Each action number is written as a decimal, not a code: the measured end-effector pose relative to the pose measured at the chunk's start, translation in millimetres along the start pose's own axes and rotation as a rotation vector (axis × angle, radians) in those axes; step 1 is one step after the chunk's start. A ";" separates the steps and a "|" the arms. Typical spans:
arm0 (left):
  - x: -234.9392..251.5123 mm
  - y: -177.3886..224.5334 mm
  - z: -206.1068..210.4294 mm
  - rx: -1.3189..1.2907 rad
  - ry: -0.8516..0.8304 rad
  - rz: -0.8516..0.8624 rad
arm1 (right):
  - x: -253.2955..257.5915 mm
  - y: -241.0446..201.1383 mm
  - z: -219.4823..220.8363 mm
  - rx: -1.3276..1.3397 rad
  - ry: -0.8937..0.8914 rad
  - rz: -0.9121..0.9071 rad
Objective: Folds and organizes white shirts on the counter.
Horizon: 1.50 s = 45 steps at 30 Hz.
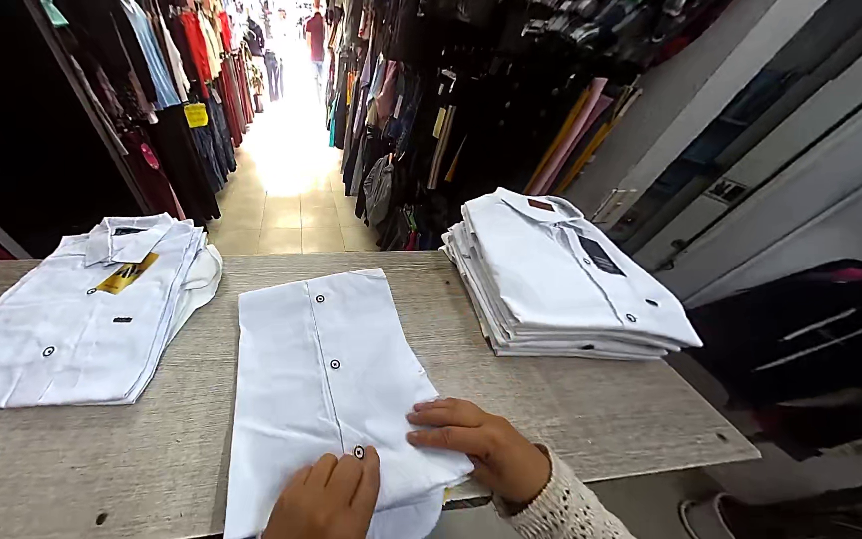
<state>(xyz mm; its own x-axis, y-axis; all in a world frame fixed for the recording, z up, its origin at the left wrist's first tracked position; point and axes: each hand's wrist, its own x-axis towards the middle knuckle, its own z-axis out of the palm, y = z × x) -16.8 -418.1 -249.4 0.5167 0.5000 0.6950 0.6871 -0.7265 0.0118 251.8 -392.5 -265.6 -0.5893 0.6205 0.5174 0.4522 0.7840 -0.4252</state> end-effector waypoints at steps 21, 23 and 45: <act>-33.7 -31.4 -41.3 -0.216 -0.367 -0.173 | -14.9 -5.7 -4.8 -0.242 -0.036 -0.023; -12.9 -31.1 -66.5 -0.375 -0.525 -0.254 | -16.2 -8.6 -7.9 -0.293 -0.075 -0.016; 7.3 -15.7 6.3 -0.347 -0.410 -0.198 | 228.3 70.6 47.3 -0.289 -0.549 0.551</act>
<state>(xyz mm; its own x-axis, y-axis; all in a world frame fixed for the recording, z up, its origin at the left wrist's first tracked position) -20.6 -400.1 -249.0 0.5985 0.7342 0.3205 0.6188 -0.6778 0.3972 117.6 -196.2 -212.6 -0.4424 0.8791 -0.1773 0.8816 0.3900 -0.2657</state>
